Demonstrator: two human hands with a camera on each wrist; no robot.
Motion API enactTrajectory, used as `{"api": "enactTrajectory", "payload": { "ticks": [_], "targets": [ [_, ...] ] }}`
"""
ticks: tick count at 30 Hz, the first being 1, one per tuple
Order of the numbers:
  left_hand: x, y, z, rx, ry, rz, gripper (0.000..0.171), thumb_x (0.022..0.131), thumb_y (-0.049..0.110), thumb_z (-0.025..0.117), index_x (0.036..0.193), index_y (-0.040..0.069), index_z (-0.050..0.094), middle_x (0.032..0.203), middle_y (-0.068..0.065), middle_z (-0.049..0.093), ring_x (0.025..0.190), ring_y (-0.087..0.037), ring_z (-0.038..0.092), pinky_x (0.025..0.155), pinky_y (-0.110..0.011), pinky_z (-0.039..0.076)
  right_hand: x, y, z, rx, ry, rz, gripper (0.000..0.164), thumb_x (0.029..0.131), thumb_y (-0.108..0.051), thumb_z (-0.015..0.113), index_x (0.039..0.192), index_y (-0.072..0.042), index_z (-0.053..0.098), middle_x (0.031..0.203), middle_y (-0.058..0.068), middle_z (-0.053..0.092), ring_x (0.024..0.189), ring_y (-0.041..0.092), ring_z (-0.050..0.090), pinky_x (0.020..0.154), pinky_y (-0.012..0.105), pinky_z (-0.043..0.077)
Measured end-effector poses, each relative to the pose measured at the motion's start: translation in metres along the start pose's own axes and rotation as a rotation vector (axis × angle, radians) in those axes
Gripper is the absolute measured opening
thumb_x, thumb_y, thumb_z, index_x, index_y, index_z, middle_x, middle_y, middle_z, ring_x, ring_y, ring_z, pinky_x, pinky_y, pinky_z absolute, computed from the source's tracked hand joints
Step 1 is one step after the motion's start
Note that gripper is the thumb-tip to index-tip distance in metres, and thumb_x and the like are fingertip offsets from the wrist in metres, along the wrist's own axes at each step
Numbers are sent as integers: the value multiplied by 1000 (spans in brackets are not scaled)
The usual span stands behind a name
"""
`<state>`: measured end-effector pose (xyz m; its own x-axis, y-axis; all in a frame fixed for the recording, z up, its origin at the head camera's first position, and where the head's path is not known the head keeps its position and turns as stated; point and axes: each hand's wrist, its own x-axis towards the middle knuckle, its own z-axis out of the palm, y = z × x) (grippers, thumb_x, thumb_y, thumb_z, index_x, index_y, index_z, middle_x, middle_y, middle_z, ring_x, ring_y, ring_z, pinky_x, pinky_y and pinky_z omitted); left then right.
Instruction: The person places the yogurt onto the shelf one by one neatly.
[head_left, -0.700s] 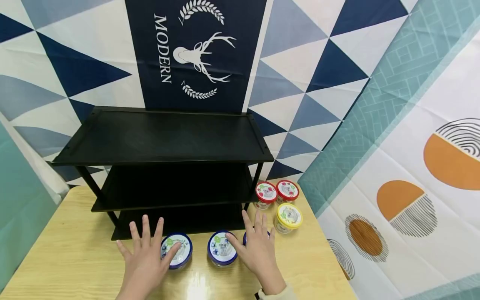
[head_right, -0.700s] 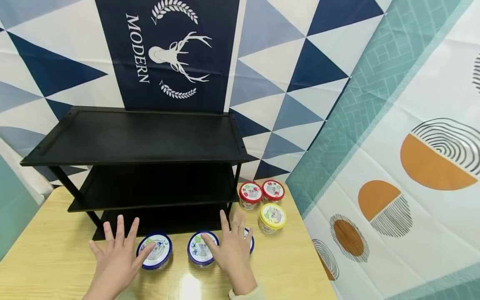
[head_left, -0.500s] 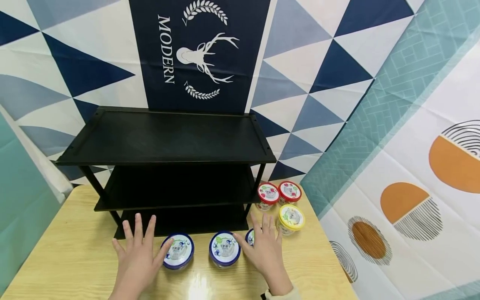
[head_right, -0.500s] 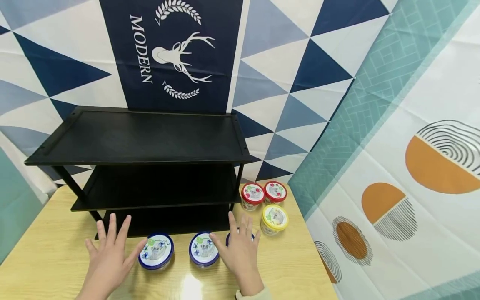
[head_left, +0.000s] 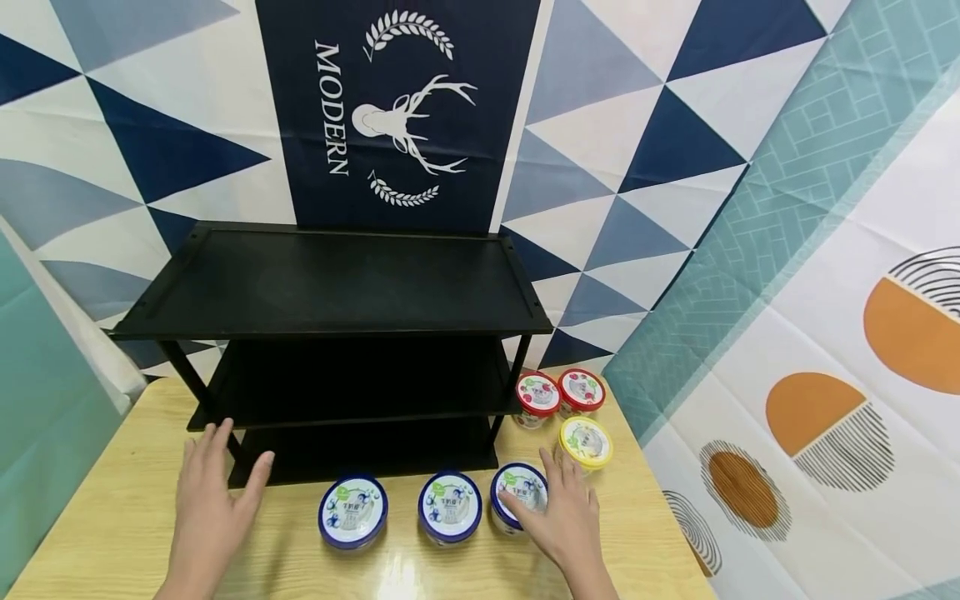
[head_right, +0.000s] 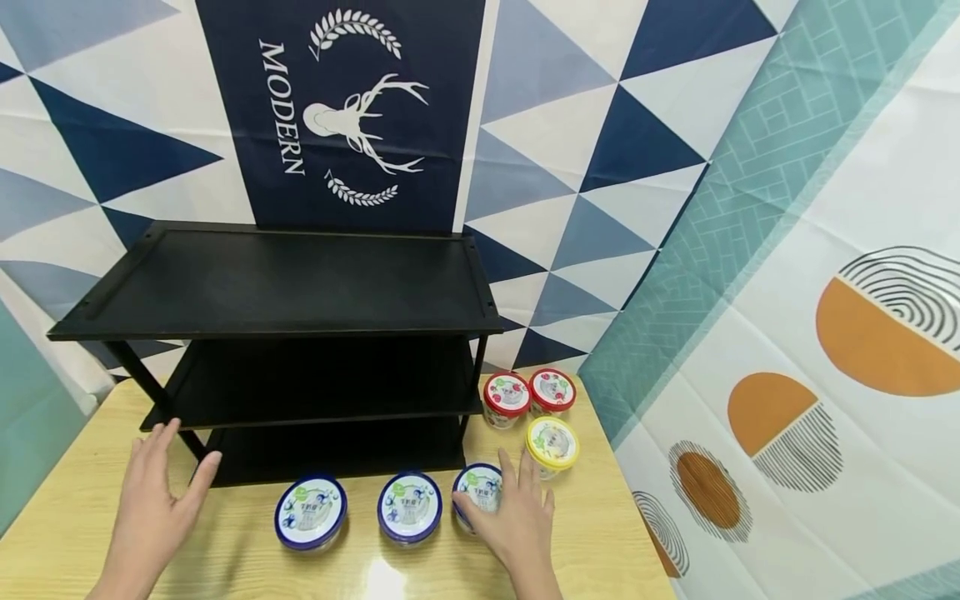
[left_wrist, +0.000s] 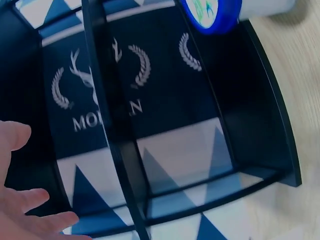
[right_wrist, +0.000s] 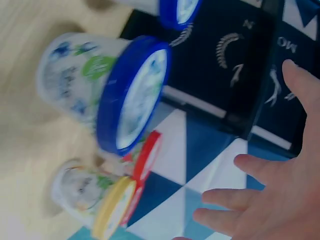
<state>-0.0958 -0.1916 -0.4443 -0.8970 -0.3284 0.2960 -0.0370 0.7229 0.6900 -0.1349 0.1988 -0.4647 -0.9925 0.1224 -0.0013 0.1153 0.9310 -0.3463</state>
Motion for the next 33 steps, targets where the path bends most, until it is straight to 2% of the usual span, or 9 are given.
{"api": "enactTrajectory", "payload": {
  "ticks": [8, 15, 17, 25, 33],
  "targets": [
    [22, -22, -19, -92, 116, -83, 67, 94, 26, 55, 146, 0, 23, 148, -29, 22, 138, -46, 16, 109, -61, 16, 1, 25, 13, -3, 33, -8, 97, 70, -74, 59, 141, -9, 40, 144, 21, 37, 131, 41, 37, 95, 66, 33],
    [39, -36, -31, -163, 108, -235, 71, 94, 32, 52, 149, 6, 17, 149, -27, 19, 138, -44, 17, 107, -61, 19, 1, 41, 29, 91, -35, 64, 111, 63, -76, 64, 147, -13, 28, 144, 25, 37, 126, 47, 41, 92, 64, 37],
    [43, -38, -32, -186, 102, -255, 71, 94, 33, 52, 149, 6, 17, 150, -27, 17, 139, -43, 17, 107, -61, 18, 2, 46, 36, 110, -45, 72, 114, 60, -76, 66, 147, -13, 28, 143, 25, 38, 125, 47, 42, 91, 63, 38],
    [59, -48, -31, -280, 112, -286, 71, 94, 33, 50, 149, 5, 17, 154, -16, 17, 141, -37, 17, 107, -57, 22, 0, 56, 57, 175, -63, 76, 121, 56, -71, 73, 149, -15, 20, 146, 24, 33, 126, 48, 39, 94, 63, 38],
    [71, -54, -30, -310, 115, -265, 70, 93, 34, 51, 149, 9, 18, 153, -15, 22, 141, -33, 21, 109, -53, 23, 1, 64, 70, 245, -103, 120, 125, 55, -62, 80, 148, -4, 20, 144, 29, 32, 128, 51, 36, 98, 61, 35]
  ]
}}
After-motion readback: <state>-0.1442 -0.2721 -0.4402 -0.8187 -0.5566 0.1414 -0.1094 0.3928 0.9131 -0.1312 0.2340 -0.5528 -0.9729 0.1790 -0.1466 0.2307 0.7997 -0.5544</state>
